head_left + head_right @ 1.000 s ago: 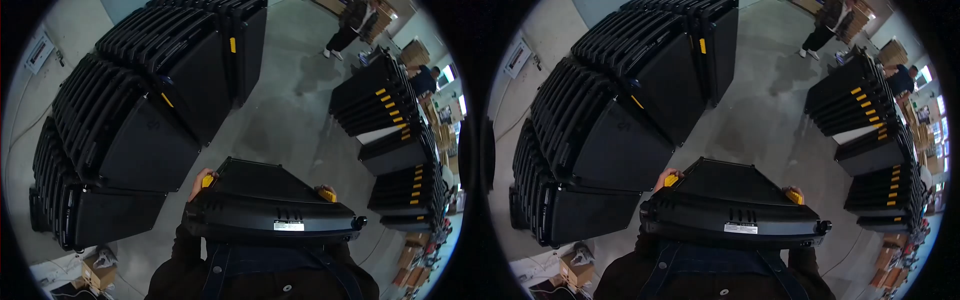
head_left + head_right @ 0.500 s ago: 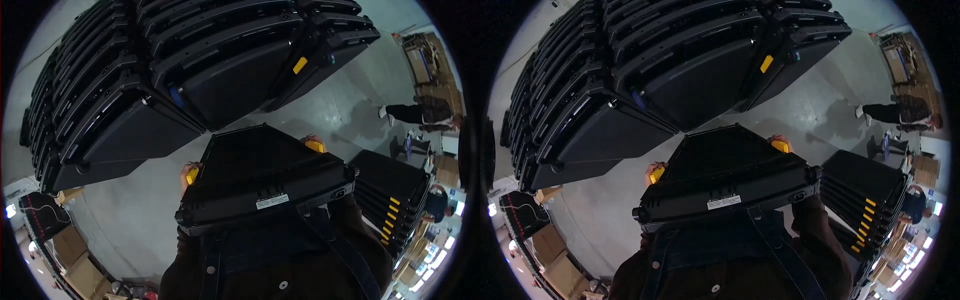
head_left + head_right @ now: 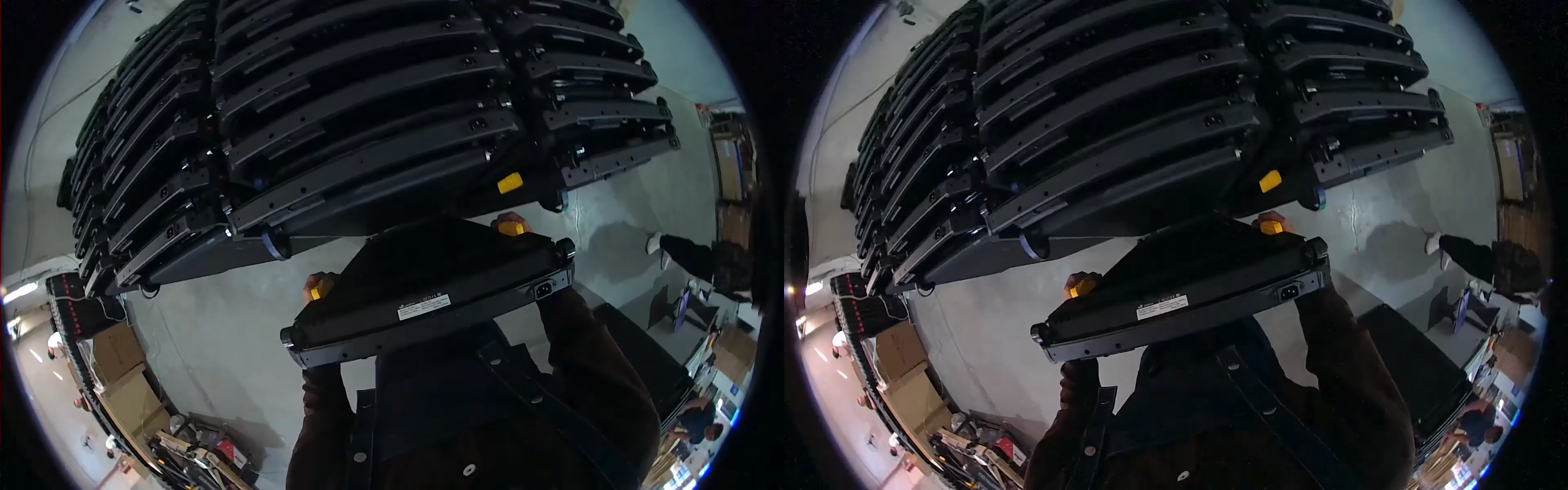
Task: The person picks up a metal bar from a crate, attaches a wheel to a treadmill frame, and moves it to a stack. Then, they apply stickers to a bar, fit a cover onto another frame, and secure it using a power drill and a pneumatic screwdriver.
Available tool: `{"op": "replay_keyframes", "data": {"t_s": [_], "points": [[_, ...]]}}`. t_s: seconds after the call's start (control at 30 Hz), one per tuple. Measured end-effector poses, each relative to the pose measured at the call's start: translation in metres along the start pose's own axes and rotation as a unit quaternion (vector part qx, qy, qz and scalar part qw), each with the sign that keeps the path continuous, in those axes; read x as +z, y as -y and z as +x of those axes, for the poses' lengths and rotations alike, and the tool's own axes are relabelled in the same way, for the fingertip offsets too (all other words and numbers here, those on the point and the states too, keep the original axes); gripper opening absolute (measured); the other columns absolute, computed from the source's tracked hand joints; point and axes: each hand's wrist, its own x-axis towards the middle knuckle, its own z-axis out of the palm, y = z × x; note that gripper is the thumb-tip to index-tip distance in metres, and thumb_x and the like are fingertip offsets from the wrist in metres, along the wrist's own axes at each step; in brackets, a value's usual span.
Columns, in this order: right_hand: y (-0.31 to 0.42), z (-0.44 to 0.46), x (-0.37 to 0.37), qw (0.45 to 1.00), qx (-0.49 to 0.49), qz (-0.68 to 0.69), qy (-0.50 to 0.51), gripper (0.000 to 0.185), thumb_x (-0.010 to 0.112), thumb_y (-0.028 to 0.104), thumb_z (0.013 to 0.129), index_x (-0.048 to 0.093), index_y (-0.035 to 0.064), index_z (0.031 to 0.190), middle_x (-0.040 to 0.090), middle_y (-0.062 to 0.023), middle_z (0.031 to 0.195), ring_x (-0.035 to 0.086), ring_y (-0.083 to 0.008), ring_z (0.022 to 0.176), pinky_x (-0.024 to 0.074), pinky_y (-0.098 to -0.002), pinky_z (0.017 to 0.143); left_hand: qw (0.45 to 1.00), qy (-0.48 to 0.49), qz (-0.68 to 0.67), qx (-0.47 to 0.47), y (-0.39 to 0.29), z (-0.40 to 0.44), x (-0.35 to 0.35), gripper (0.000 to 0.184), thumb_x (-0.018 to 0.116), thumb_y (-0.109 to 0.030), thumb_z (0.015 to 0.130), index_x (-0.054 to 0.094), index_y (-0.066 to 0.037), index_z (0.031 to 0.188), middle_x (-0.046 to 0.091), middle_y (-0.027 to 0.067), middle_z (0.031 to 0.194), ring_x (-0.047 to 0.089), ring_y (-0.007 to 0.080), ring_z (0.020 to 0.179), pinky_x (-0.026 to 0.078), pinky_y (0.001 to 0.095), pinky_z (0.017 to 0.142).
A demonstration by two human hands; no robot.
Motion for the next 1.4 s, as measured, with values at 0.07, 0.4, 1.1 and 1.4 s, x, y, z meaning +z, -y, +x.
{"op": "replay_keyframes", "data": {"t_s": [0.07,0.4,1.1,1.4], "points": [[0.0,0.017,0.0,0.995,0.017,0.096,-0.005,0.046,0.061,0.042,0.095,0.055,0.0076,0.126,0.059,-0.0133,0.123,0.055,-0.0305,0.12,0.0439,-0.045,0.103,0.985,0.143,-0.087,-0.051,-0.012,0.013,0.004,0.024,0.05,-0.032,0.101,0.059,-0.01,0.1,0.061,0.0067,0.096,0.058,0.0225,0.092,0.05,0.0336,0.086],[0.074,0.064,0.031,0.749,0.286,0.553,-0.226,0.043,0.056,0.04,0.098,0.054,0.0113,0.13,0.059,-0.0131,0.126,0.056,-0.0314,0.118,0.0462,-0.0521,0.098,0.941,0.245,-0.173,0.156,-0.038,0.031,0.055,0.033,0.054,-0.042,0.1,0.062,-0.017,0.12,0.062,0.0027,0.117,0.054,0.022,0.112,0.043,0.0406,0.101],[0.075,-0.076,0.481,0.822,0.375,-0.304,0.301,0.024,0.066,0.029,0.09,0.064,0.013,0.107,0.067,-0.0118,0.093,0.063,-0.0272,0.075,0.0512,-0.0448,0.062,0.322,-0.174,0.266,0.892,-0.413,-0.595,-0.051,0.012,0.06,-0.005,0.091,0.064,-0.002,0.103,0.063,0.0057,0.082,0.061,0.0141,0.068,0.048,0.0262,0.066],[0.099,0.072,0.862,0.752,0.414,-0.389,0.334,0.014,0.062,0.023,0.093,0.065,0.0103,0.099,0.066,-0.009,0.081,0.063,-0.0249,0.063,0.051,-0.041,0.053,0.187,-0.317,0.355,0.859,-0.551,-0.716,-0.229,0.01,0.064,-0.006,0.09,0.065,-0.003,0.1,0.064,0.0061,0.082,0.063,0.0164,0.07,0.05,0.0272,0.067]]}}
